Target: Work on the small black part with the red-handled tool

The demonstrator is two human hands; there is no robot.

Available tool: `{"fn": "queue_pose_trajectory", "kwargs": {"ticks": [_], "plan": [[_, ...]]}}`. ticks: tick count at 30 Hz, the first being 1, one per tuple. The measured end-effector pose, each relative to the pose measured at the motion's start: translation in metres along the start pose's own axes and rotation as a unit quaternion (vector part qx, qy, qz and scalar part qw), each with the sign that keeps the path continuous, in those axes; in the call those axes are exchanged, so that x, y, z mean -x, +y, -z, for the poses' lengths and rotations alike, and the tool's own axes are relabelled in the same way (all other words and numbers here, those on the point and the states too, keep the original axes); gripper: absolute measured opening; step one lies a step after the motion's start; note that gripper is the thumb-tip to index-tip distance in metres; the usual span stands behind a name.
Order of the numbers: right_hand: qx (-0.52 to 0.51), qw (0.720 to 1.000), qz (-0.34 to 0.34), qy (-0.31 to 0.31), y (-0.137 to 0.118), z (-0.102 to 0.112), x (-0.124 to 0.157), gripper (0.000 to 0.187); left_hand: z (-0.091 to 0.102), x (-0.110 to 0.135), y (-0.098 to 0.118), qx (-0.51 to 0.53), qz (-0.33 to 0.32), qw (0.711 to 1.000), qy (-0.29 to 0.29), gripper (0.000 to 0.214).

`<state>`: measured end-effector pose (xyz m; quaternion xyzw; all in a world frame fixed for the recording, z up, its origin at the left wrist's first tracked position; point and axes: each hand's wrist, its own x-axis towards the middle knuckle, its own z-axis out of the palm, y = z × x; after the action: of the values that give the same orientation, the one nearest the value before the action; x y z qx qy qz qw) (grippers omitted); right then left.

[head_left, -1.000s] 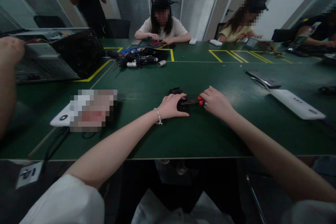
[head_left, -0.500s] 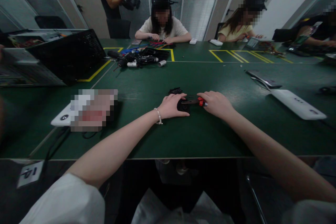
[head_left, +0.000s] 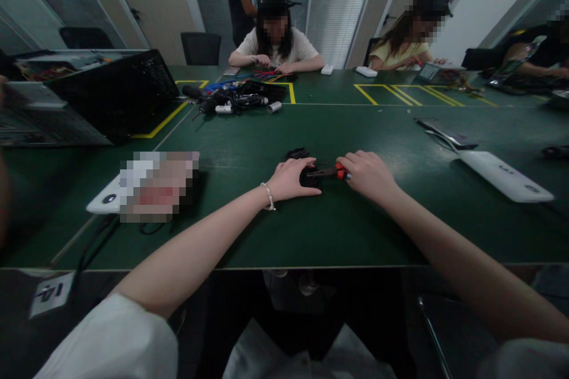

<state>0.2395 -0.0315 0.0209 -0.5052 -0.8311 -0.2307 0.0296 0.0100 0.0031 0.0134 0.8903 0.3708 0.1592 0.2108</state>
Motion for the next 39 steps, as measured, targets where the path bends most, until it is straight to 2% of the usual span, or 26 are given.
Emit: {"fn": "queue_pose_trajectory", "kwargs": {"ticks": [13, 25, 34, 39], "plan": [[-0.049, 0.998, -0.027, -0.025, 0.0, -0.004, -0.002, 0.029, 0.002, 0.0, 0.002, 0.004, 0.002, 1.0, -0.006, 0.081], [0.0, 1.0, 0.0, -0.008, -0.002, 0.005, -0.001, 0.029, 0.002, 0.001, 0.001, 0.008, -0.003, 1.0, -0.003, 0.078], [-0.047, 0.998, -0.026, -0.029, -0.001, -0.004, -0.001, 0.027, -0.001, -0.001, 0.0, -0.004, -0.019, 1.0, -0.002, 0.076], [-0.031, 0.999, -0.017, -0.025, -0.001, -0.001, -0.001, 0.029, -0.001, -0.001, 0.001, -0.002, -0.015, 1.0, -0.003, 0.076]]}}
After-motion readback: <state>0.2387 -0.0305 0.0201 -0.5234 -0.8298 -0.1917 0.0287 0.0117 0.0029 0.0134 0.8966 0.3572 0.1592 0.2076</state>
